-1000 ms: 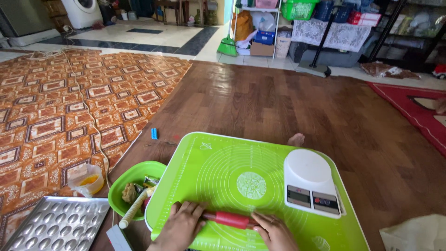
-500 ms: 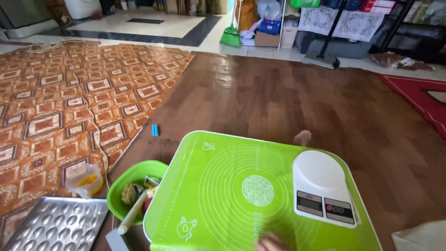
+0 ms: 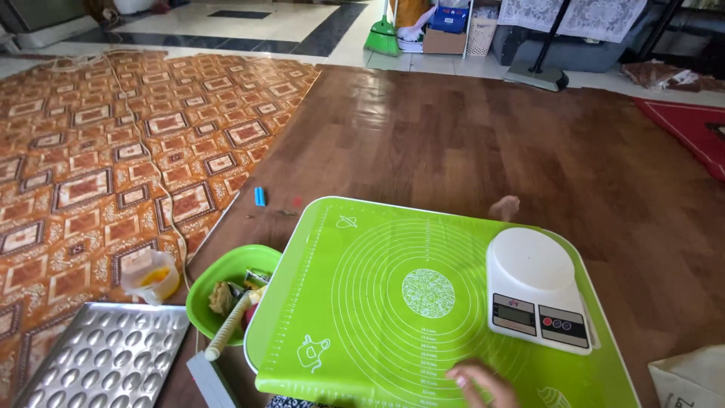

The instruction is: Rolling out dough, weighing portions on a digital scale, and shaping them into balls by hand.

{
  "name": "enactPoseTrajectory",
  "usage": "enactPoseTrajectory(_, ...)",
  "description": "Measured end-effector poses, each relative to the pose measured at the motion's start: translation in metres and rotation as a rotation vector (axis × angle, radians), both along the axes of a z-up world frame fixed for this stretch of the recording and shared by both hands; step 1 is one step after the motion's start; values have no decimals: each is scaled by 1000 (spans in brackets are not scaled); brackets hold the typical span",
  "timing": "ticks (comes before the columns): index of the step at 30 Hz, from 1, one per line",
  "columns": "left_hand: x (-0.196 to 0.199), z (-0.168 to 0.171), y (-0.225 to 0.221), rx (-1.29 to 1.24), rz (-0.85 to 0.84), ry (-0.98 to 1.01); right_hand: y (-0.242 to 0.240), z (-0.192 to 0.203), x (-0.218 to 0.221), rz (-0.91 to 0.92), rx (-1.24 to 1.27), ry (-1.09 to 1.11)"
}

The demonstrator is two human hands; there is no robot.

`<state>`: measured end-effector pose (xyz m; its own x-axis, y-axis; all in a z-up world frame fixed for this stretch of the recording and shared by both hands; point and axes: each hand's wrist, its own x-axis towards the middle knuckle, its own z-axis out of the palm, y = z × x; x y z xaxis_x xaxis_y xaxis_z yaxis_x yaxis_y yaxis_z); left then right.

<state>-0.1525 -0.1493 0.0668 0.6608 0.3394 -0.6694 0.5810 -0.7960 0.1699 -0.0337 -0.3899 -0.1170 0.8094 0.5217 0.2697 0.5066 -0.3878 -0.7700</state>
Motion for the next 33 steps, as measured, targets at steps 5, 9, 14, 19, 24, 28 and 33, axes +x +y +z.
enactPoseTrajectory(5, 23, -33, 76, -28, 64, 119, 30, 116, 34, -163, -182, 335)
enactPoseTrajectory(9, 100, -86, 141, -17, -556, -1080, 71, 111, 116, -139, -216, 150)
enactPoseTrajectory(14, 209, -99, 168, 7, -476, -1023, 120, 74, 214, -224, -123, -108)
enactPoseTrajectory(19, 255, -103, 176, -6, -531, -810, 161, 60, 254, -272, -451, -244)
enactPoseTrajectory(24, 259, -76, 172, -43, -386, -694, 183, 56, 255, -284, -593, -313)
enactPoseTrajectory(28, 267, -75, 154, 202, -200, -480, 191, 81, 237, -319, -748, -124)
enactPoseTrajectory(33, 242, -54, 128, 316, -258, -449, 173, 80, 211, -239, -822, -132)
